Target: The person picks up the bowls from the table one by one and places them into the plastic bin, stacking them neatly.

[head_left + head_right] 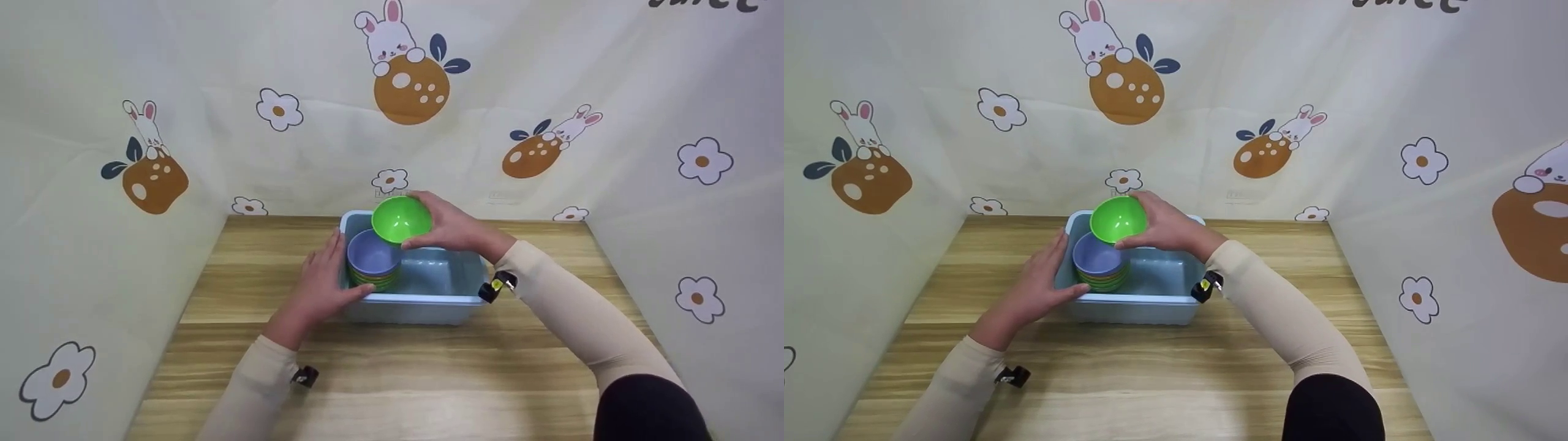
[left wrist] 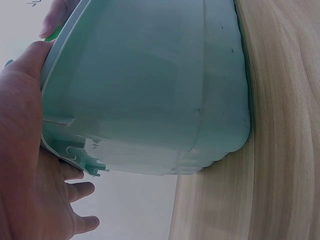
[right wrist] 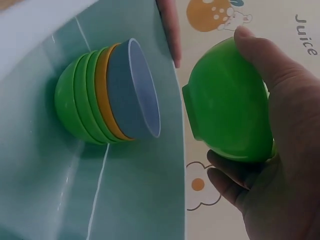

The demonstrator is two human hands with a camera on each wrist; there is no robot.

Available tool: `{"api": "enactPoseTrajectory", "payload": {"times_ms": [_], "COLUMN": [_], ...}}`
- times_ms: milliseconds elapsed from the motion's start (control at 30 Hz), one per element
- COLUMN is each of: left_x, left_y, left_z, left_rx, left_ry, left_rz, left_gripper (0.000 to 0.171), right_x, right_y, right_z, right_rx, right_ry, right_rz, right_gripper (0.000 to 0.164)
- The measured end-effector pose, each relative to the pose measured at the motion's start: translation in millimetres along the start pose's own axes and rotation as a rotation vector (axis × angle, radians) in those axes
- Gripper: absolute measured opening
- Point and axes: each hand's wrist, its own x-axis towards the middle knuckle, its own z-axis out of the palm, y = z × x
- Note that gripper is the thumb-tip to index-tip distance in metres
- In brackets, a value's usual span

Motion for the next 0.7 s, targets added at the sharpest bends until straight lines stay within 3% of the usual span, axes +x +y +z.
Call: {"api": "enactPoseTrajectory", "payload": {"times_ms": [200, 700], "left_x": [-0.4, -0.7], "left_y": [-0.8, -0.6], "left_z": [0.4, 0.8], "left_rx": [-0.02, -0.003], "left_ry": [0.007, -0.01], "left_rz": [-0.008, -0.033], "left_gripper": [0.13, 0.133], "right_x": [13, 32], "right_y": [6, 11], "right_z": [5, 21], "right_rx": [-0.014, -0.049], "right_ry": [-0.014, -0.058], "right_rz": [-0.09, -0.196], "right_gripper": [0.114, 0.107]}}
